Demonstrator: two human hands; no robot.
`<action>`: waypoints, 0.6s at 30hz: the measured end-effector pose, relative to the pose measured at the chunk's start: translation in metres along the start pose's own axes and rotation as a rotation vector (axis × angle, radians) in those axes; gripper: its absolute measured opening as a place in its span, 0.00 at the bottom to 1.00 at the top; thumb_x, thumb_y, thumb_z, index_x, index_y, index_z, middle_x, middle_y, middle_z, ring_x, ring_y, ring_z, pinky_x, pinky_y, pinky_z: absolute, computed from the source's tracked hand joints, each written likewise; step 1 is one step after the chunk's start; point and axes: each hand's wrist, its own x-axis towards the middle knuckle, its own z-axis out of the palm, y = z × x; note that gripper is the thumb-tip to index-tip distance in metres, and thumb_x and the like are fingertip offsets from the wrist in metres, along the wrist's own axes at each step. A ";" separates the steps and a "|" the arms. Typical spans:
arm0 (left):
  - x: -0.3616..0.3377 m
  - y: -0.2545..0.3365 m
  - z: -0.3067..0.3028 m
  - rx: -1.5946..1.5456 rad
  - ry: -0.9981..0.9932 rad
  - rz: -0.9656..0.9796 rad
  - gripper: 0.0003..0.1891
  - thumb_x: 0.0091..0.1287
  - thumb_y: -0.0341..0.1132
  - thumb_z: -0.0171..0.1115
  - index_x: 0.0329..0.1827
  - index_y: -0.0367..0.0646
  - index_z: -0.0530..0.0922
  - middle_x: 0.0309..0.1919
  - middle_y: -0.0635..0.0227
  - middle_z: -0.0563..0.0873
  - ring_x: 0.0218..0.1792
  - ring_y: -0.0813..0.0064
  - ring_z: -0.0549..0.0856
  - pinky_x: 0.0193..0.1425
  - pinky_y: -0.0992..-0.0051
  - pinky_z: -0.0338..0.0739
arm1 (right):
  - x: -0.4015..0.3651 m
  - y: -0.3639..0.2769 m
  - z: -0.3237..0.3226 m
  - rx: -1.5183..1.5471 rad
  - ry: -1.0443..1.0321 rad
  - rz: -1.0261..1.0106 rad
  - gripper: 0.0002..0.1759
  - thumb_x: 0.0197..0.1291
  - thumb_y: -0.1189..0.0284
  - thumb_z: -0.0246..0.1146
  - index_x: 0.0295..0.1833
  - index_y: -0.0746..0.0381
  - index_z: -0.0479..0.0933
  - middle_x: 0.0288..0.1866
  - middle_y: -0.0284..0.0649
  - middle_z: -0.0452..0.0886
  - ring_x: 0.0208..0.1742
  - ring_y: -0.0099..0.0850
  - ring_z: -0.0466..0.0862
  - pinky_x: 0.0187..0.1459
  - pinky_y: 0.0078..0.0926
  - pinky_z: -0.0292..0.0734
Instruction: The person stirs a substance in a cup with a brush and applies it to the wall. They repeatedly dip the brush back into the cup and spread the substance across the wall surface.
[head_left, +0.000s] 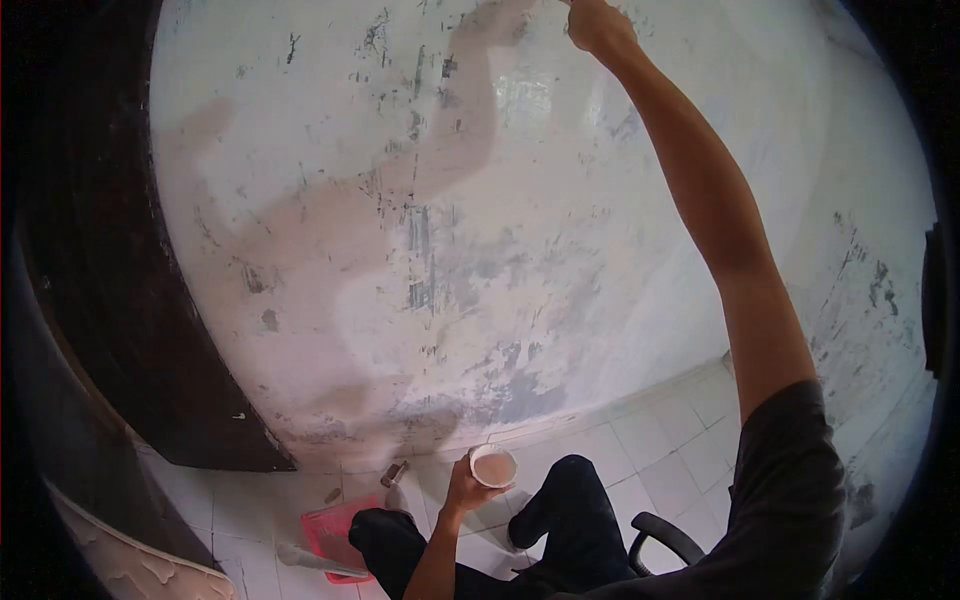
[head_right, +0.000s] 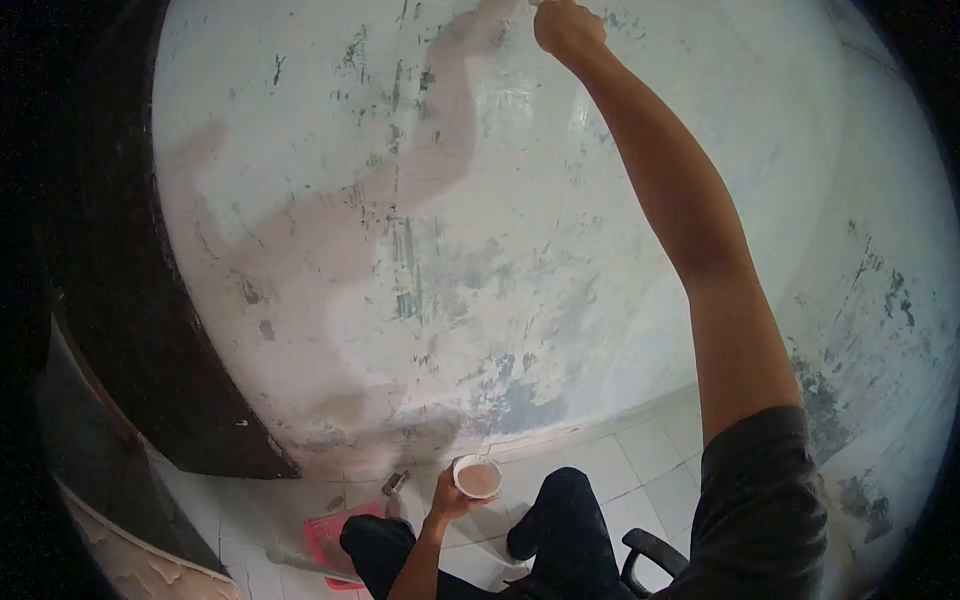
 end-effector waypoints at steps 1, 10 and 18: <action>0.001 0.008 -0.002 0.034 0.002 -0.006 0.35 0.38 0.39 0.85 0.50 0.39 0.78 0.42 0.60 0.87 0.44 0.64 0.87 0.51 0.67 0.81 | -0.010 -0.003 -0.006 0.055 -0.003 0.004 0.15 0.61 0.73 0.55 0.49 0.61 0.83 0.53 0.46 0.84 0.54 0.43 0.84 0.51 0.39 0.81; -0.004 -0.003 -0.005 0.091 0.018 0.025 0.35 0.38 0.40 0.85 0.51 0.39 0.78 0.42 0.59 0.87 0.43 0.62 0.87 0.50 0.67 0.81 | -0.109 -0.032 0.057 0.020 -0.411 -0.162 0.19 0.61 0.79 0.49 0.52 0.62 0.81 0.54 0.47 0.82 0.58 0.45 0.81 0.52 0.42 0.79; -0.006 -0.002 -0.003 0.029 -0.029 -0.012 0.34 0.40 0.37 0.84 0.52 0.40 0.78 0.45 0.64 0.86 0.46 0.71 0.86 0.53 0.70 0.80 | -0.160 -0.039 0.073 -0.392 -1.034 -0.496 0.15 0.54 0.73 0.59 0.47 0.63 0.83 0.43 0.43 0.86 0.44 0.39 0.85 0.44 0.40 0.78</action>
